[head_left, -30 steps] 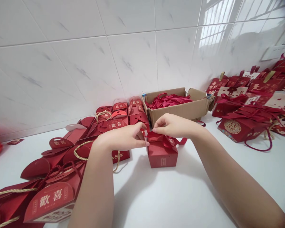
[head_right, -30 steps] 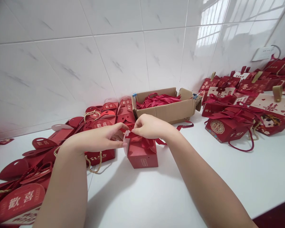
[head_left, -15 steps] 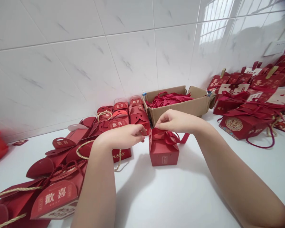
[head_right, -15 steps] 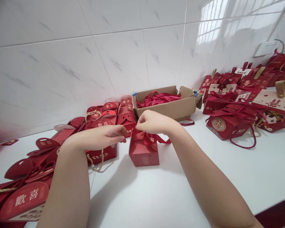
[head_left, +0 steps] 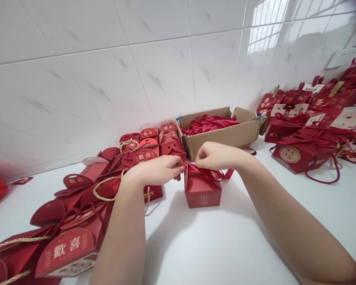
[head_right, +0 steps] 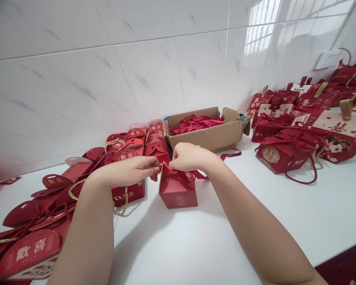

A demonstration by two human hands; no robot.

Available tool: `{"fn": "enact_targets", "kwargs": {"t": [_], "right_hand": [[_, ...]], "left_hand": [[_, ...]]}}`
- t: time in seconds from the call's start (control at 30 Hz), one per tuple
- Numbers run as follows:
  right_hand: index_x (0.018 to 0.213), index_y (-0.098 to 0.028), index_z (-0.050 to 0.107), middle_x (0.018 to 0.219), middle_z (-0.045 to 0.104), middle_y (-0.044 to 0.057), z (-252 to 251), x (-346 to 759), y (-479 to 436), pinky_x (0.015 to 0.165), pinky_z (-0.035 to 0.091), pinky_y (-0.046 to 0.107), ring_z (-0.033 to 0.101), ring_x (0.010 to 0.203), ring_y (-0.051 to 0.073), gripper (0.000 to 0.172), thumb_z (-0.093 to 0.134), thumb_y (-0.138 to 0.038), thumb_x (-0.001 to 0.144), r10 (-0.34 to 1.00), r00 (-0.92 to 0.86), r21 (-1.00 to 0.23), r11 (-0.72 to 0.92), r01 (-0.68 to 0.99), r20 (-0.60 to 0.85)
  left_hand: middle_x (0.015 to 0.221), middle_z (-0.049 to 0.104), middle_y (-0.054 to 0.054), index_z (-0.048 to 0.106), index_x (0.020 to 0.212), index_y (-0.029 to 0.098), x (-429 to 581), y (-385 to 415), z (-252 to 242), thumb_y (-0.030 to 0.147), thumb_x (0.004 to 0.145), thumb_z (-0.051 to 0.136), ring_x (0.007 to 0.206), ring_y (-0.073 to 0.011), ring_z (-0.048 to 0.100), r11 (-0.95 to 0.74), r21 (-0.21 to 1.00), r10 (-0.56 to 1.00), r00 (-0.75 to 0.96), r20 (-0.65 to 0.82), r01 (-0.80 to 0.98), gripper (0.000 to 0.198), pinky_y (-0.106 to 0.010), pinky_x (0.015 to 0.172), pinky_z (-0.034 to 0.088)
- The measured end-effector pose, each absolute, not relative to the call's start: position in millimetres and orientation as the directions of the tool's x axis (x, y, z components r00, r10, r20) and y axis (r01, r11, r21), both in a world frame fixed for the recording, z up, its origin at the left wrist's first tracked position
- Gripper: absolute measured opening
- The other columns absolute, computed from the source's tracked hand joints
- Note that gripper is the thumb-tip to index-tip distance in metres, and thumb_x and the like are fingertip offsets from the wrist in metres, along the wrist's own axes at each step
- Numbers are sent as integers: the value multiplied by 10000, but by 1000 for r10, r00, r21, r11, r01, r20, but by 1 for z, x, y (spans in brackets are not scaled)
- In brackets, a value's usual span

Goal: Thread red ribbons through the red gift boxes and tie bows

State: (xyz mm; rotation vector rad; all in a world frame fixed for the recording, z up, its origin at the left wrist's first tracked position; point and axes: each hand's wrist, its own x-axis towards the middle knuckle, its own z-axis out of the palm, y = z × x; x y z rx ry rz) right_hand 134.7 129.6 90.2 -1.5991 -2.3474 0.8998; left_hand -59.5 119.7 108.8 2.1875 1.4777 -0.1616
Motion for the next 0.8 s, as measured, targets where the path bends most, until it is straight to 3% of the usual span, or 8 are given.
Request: {"fn": "enact_targets", "kwargs": {"t": [0.17, 0.43, 0.6, 0.8], "right_hand": [[657, -198, 588, 642, 581, 12, 94, 134, 127, 420, 305, 243, 444, 503, 114, 131, 511, -296, 699, 889, -398, -515, 238, 824, -227], [625, -188, 555, 609, 533, -3, 95, 133, 126, 417, 285, 231, 403, 484, 93, 129, 514, -287, 697, 891, -416, -560, 255, 788, -180], [570, -181, 483, 547, 456, -19, 93, 136, 127, 423, 237, 242, 345, 461, 83, 145, 509, -252, 693, 890, -433, -598, 270, 755, -145], [680, -190, 634, 644, 587, 12, 93, 135, 126, 451, 311, 246, 439, 505, 102, 161, 542, -309, 734, 881, -444, -609, 263, 748, -165]], "left_hand": [[872, 629, -15, 510, 811, 205, -55, 120, 109, 476, 856, 373, 792, -181, 568, -338, 346, 829, 451, -332, 875, 307, -272, 652, 411], [904, 648, -21, 546, 864, 208, -56, 118, 111, 531, 856, 347, 808, -188, 581, -302, 347, 824, 426, -373, 888, 380, -285, 693, 419], [860, 654, -10, 549, 800, 199, -52, 116, 113, 390, 839, 376, 811, -172, 593, -358, 401, 772, 508, -381, 843, 260, -269, 713, 423], [786, 678, 6, 547, 711, 204, -58, 113, 117, 279, 760, 422, 715, -170, 589, -320, 426, 830, 467, -304, 846, 154, -274, 605, 412]]}}
